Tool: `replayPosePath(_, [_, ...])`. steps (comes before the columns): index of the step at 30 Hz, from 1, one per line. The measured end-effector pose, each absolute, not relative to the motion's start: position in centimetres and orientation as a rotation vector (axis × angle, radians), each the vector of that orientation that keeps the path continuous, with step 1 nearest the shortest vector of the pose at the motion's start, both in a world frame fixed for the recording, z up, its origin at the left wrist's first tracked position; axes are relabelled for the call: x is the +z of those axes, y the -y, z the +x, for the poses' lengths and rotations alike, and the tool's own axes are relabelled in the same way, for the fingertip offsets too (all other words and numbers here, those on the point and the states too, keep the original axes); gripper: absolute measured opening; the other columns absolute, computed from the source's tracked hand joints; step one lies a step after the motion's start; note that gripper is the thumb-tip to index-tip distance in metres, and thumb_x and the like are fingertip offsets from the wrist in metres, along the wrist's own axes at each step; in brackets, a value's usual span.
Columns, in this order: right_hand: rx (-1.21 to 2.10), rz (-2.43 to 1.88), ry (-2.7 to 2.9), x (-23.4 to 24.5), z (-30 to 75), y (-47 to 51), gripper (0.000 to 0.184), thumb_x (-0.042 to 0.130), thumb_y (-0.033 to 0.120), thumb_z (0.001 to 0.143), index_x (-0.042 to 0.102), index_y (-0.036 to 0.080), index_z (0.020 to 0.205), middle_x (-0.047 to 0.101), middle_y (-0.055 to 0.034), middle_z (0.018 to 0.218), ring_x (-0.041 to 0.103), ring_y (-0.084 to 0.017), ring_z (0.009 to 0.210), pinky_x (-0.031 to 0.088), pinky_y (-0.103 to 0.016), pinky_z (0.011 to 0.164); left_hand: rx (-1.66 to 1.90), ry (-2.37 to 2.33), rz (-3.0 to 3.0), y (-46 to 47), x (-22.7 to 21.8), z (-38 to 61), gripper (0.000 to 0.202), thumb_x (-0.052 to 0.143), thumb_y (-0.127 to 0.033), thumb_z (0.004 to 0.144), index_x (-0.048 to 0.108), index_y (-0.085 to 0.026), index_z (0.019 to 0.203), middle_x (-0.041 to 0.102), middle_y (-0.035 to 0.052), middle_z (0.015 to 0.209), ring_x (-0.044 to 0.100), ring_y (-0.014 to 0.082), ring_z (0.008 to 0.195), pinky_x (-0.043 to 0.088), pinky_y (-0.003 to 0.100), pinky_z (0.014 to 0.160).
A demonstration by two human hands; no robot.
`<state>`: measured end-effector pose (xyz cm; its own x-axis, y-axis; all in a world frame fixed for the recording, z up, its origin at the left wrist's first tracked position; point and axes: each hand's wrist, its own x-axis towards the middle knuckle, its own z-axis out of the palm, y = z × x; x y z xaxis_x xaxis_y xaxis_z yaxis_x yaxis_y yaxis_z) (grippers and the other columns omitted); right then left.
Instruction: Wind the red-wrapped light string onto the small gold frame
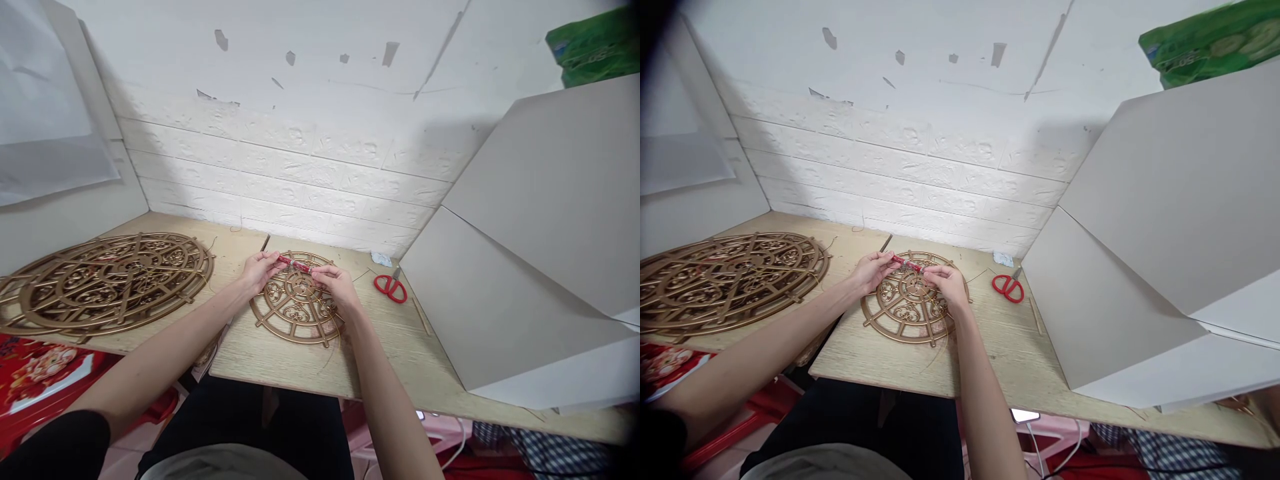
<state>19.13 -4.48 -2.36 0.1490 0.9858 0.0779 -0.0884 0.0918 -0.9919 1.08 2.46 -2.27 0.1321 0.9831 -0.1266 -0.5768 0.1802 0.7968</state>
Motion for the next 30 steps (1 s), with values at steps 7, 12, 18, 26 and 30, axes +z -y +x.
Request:
replayPosePath(7, [1.162,-0.972,1.025,-2.10,18.92,4.52,0.025,0.078,0.031,0.057,0.068,0.016,0.075,0.064,0.0005,0.072,0.052,-0.009,0.064,0.041,-0.023,0.063,1.264,-0.734,0.615,-2.77,-2.42,0.94,0.020,0.058,-0.001,0.077,0.052,-0.010,0.060,0.065,0.0066,0.065,0.065,0.0117,0.062,0.056,0.028,0.073])
replayPosePath(12, [1.193,-0.932,1.018,-2.03,18.76,4.57,0.026,0.080,0.028,0.055,0.070,0.017,0.076,0.065,0.0005,0.073,0.055,-0.009,0.067,0.042,-0.024,0.067,1.267,-0.724,0.603,-2.91,-2.56,0.94,0.020,0.059,-0.001,0.077,0.053,-0.009,0.060,0.065,0.0069,0.065,0.065,0.0119,0.062,0.056,0.029,0.074])
replayPosePath(18, [1.193,-0.968,0.994,-2.18,18.82,4.45,0.027,0.081,0.026,0.054,0.070,0.018,0.077,0.068,-0.0015,0.079,0.059,-0.011,0.070,0.044,-0.026,0.071,1.246,-0.713,0.615,-2.93,-2.61,0.98,0.020,0.058,-0.001,0.078,0.052,-0.010,0.060,0.065,0.0069,0.066,0.065,0.0118,0.064,0.056,0.028,0.075])
replayPosePath(26, [1.169,-1.010,1.044,-2.36,18.94,4.34,0.028,0.080,0.027,0.055,0.070,0.017,0.079,0.067,-0.0008,0.075,0.056,-0.010,0.066,0.042,-0.025,0.066,1.243,-0.730,0.640,-2.53,-2.23,1.08,0.021,0.056,0.000,0.078,0.051,-0.009,0.059,0.065,0.0077,0.065,0.065,0.0112,0.061,0.056,0.024,0.070])
replayPosePath(30, [1.152,-1.052,1.062,-2.42,18.92,4.26,0.026,0.080,0.029,0.055,0.070,0.017,0.076,0.066,0.0003,0.071,0.052,-0.008,0.059,0.040,-0.024,0.060,1.246,-0.741,0.672,-2.35,-2.09,1.14,0.022,0.057,-0.001,0.078,0.051,-0.009,0.059,0.065,0.0082,0.065,0.065,0.0115,0.060,0.056,0.024,0.068])
